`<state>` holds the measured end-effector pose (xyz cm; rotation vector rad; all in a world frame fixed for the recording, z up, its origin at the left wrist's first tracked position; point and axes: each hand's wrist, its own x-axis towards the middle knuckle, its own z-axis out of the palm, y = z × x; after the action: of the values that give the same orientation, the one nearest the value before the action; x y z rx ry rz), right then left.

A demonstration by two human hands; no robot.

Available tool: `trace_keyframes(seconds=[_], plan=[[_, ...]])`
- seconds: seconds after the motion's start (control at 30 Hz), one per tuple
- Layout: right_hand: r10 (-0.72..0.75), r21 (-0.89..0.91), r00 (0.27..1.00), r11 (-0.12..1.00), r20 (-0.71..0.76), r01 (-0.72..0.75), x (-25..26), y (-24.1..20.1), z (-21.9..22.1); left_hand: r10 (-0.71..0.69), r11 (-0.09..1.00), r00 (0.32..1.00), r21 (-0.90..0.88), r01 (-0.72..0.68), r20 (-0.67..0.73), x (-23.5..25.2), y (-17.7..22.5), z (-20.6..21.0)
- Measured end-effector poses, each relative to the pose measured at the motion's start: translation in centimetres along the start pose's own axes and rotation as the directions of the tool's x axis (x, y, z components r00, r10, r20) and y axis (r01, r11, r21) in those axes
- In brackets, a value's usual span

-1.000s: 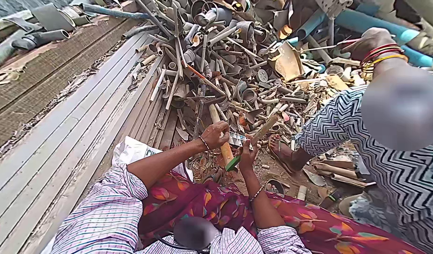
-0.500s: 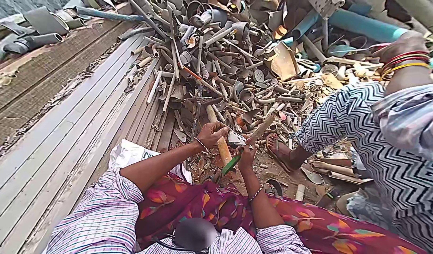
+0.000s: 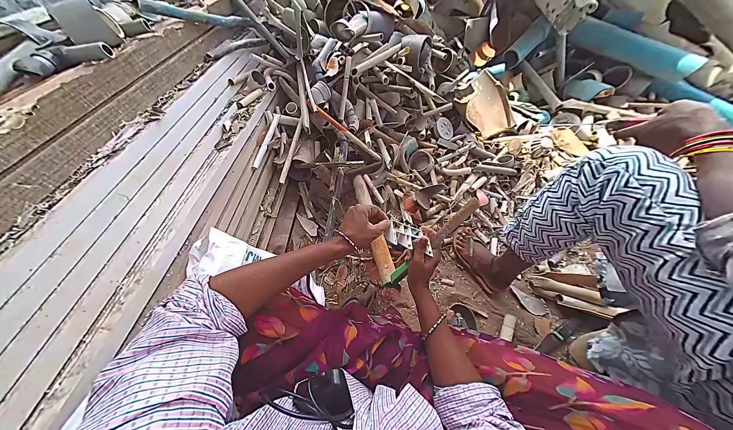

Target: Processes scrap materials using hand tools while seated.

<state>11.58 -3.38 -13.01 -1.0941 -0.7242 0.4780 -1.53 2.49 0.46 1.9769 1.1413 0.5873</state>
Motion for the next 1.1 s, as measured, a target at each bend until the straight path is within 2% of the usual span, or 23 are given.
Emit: trace_keyframes(seconds=[0.07,0.17,0.23,0.3,0.37,0.43,0.57,0.7,0.77,0.83,0.9,0.97,1.03,1.1], plan=[[0.051,0.044,0.999,0.998,0.01,-0.051,0.0,-0.6,0.1,0.011,1.0,1.0,-0.003,-0.011,0.022,0.1,-0.2,-0.1],[0.234,0.163,0.97,0.957,0.061,-0.241,0.0,-2.0,0.5,-0.023,0.997,0.999,-0.072,0.026,0.043,0.4,-0.4,-0.1],[0.297,0.198,0.95,0.93,0.095,-0.311,0.0,-2.1,0.6,-0.059,0.992,0.998,-0.108,0.062,0.029,0.5,-0.3,-0.3],[0.316,0.227,0.944,0.917,0.096,-0.33,0.0,-1.9,0.7,-0.103,0.985,0.992,-0.144,0.093,-0.067,1.0,-0.5,-0.9],[0.347,0.263,0.936,0.898,0.063,-0.351,0.4,-1.7,0.4,-0.166,0.975,0.961,-0.181,0.127,-0.221,2.0,-0.8,-2.5],[0.379,0.281,0.924,0.883,0.048,-0.376,0.8,-1.8,-0.1,-0.155,0.985,0.945,-0.118,0.125,-0.287,2.7,-1.5,-4.1],[0.466,0.326,0.884,0.83,0.039,-0.452,1.3,-2.2,0.0,-0.022,0.974,0.994,0.221,0.045,-0.104,1.5,-0.8,-3.5],[0.516,0.232,0.855,0.84,-0.058,-0.491,1.1,-1.5,0.3,-0.038,0.899,0.99,0.436,-0.027,0.139,1.3,-0.6,-2.7],[0.464,0.138,0.879,0.883,-0.11,-0.449,0.9,-1.1,0.2,-0.091,0.865,0.978,0.502,-0.015,0.186,1.5,-0.4,-3.0],[0.345,0.04,0.929,0.939,-0.132,-0.343,0.8,-0.9,0.0,-0.129,0.869,0.969,0.495,0.007,0.213,1.6,-0.1,-3.1],[0.189,-0.085,0.976,0.976,-0.103,-0.198,0.7,-1.0,-0.3,-0.13,0.942,0.961,0.334,0.043,0.244,1.2,0.0,-2.7],[-0.008,-0.193,0.998,0.981,-0.061,-0.004,0.4,-1.0,-0.4,-0.223,0.975,0.915,0.077,0.209,0.337,0.6,0.5,-1.9],[-0.163,-0.24,0.987,0.958,-0.013,0.155,0.0,-0.8,-0.4,-0.359,0.885,0.825,-0.122,0.45,0.437,-0.1,1.4,-0.9],[-0.24,-0.258,0.971,0.937,0.016,0.236,-0.2,-0.5,-0.2,-0.395,0.823,0.799,-0.21,0.527,0.454,-0.3,1.1,0.0]])
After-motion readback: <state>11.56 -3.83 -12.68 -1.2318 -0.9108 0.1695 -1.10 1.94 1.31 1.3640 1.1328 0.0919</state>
